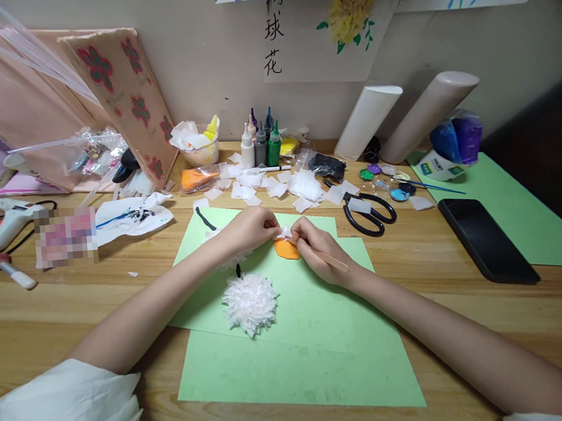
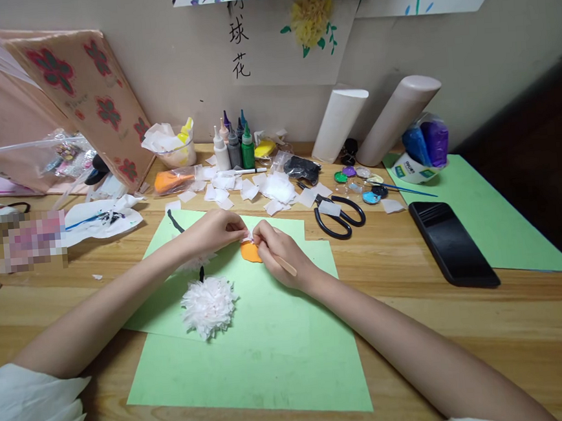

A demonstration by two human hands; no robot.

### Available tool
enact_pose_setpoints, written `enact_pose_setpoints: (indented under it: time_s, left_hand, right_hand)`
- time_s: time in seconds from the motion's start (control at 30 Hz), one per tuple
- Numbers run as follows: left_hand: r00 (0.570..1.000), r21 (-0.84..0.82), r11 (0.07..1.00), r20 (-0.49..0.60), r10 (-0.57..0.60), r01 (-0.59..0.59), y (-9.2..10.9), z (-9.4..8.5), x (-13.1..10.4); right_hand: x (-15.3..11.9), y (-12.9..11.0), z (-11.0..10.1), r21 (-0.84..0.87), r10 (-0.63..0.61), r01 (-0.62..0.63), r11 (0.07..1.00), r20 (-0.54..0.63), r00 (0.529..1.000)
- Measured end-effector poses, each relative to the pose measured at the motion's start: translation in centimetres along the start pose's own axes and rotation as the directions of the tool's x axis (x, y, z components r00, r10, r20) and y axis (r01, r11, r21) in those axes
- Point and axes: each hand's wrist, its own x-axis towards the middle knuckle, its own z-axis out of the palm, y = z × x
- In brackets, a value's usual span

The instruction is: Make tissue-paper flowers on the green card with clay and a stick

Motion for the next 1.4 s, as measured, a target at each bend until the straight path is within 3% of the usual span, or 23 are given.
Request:
enact_pose_setpoints:
  time_s: [0.13,0.37,0.57,0.73,0.93,1.13,1.23,1.4]
  left_hand:
    - [1.0,-0.006,1.0,0.007,0.001,-0.001,-0.1,0.0,0.1]
    - [1.0,-0.014,1.0,0.006,-0.013,0.013,0.0,-0.1,0.1]
    - [1.0,-0.022,1.0,0.007,-0.014,0.014,0.0,-0.1,0.1]
    - [1.0,-0.013,1.0,0.002,-0.002,0.002,-0.4,0.2,0.1]
    - [0.997,0.023,0.999,0.07,-0.033,0.032,-0.7,-1.8,0.0]
    - [0.968,0.321,0.939,-0.248,-0.044,0.125,-2.4,-4.4,-0.2]
    - [0.957,0.465,0.872,-0.29,-0.014,0.154,-3.6,-4.3,0.2]
    - [0.957,0.497,0.853,-0.291,-0.009,0.159,-4.8,-3.5,1.0]
  right_hand:
    - [0.2,-0.3,-0.1,0.098,0.09,-0.09,0.991,-0.001,0.996]
    - [-0.1,-0.1,0.1,0.099,0.079,-0.071,0.993,-0.083,0.993]
    - [0.0,-0.2,0.1,0.065,0.06,-0.059,0.996,-0.002,0.998]
    - [0.3,-0.2,0.2,0.175,0.115,-0.11,0.978,-0.018,0.993]
    - [-0.2,0.3,-0.1,0.247,0.123,-0.086,0.965,-0.141,0.982]
    - [-0.1,0.8,-0.5,0.362,0.161,-0.088,0.928,-0.176,0.971]
    - [0.0,1.0,-0.4,0.397,0.173,-0.082,0.914,-0.2,0.964]
    - [-0.2,1.1,-0.3,0.373,0.157,-0.072,0.925,-0.204,0.966]
